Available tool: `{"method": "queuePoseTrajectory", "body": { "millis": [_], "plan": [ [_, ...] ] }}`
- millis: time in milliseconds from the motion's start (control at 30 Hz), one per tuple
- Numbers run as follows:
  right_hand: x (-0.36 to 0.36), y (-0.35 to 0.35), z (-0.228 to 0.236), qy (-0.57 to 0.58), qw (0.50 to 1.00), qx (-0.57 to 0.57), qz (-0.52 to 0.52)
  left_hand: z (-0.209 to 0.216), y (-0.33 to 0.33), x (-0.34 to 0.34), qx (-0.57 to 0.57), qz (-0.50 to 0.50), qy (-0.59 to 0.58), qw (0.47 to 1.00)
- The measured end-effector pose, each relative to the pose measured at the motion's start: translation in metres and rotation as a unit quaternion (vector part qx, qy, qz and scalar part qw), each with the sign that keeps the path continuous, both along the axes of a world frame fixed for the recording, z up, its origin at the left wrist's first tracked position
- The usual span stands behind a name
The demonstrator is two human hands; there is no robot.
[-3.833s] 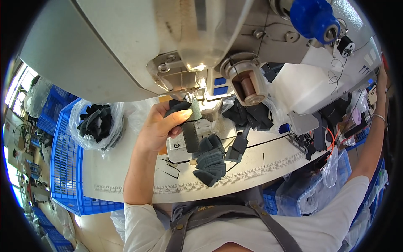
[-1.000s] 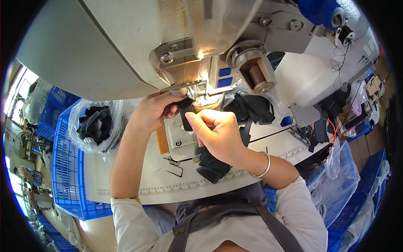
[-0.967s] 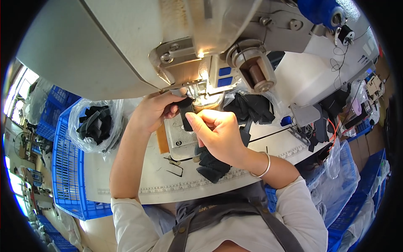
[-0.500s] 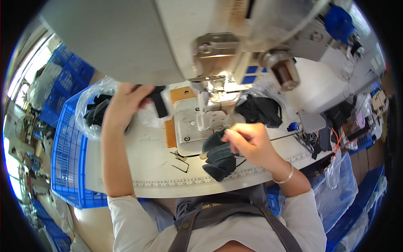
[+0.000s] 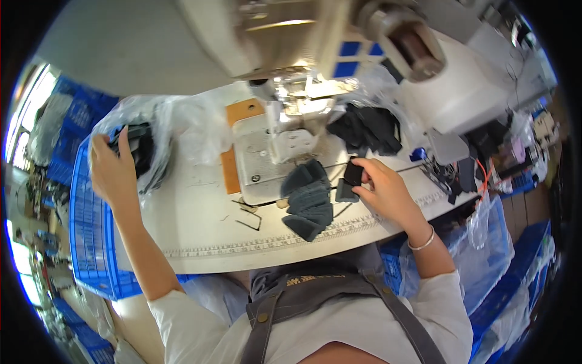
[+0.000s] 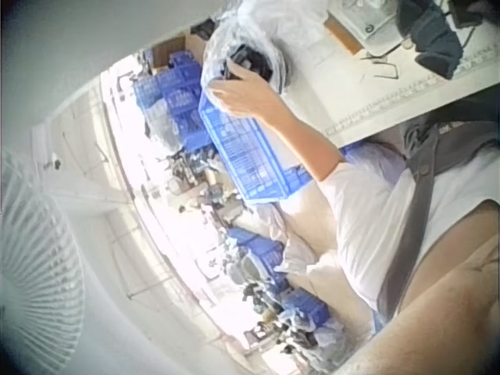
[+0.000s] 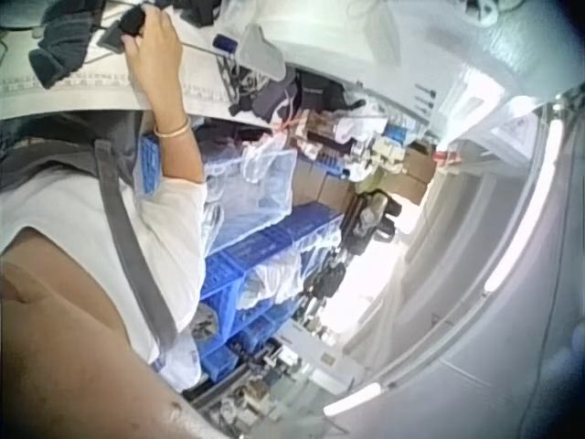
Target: Stitching small black fabric components using an industrial sewing machine in a shoe factory.
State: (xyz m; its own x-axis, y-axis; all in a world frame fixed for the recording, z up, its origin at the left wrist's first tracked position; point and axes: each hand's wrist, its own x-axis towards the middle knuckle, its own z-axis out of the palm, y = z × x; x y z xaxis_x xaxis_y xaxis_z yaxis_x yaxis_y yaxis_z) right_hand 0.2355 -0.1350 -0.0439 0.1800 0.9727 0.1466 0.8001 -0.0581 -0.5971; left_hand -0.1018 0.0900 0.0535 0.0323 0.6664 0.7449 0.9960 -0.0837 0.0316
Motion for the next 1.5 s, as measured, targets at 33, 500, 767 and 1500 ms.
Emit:
{"method": "queuePoseTrajectory", "body": {
  "millis": [33, 500, 767, 1500],
  "plan": [
    [0.004, -0.001, -0.002, -0.005, 1.000, 0.001, 0.003, -0.002, -0.024, 0.020, -0.034, -0.049, -0.029, 0.998],
    [0.041, 0.024, 0.010, -0.200, 0.967, 0.085, 0.131, -0.113, -0.135, 0.093, -0.409, -0.587, -0.069, 0.695],
    [0.013, 0.001, 0.025, 0.139, 0.988, 0.070, 0.000, -0.119, -0.135, 0.083, -0.311, -0.627, -0.056, 0.712],
    [-0.058, -0.004, 0.047, 0.284, 0.944, 0.132, 0.105, -0.048, -0.124, 0.114, -0.543, -0.562, -0.495, 0.381]
  ]
}}
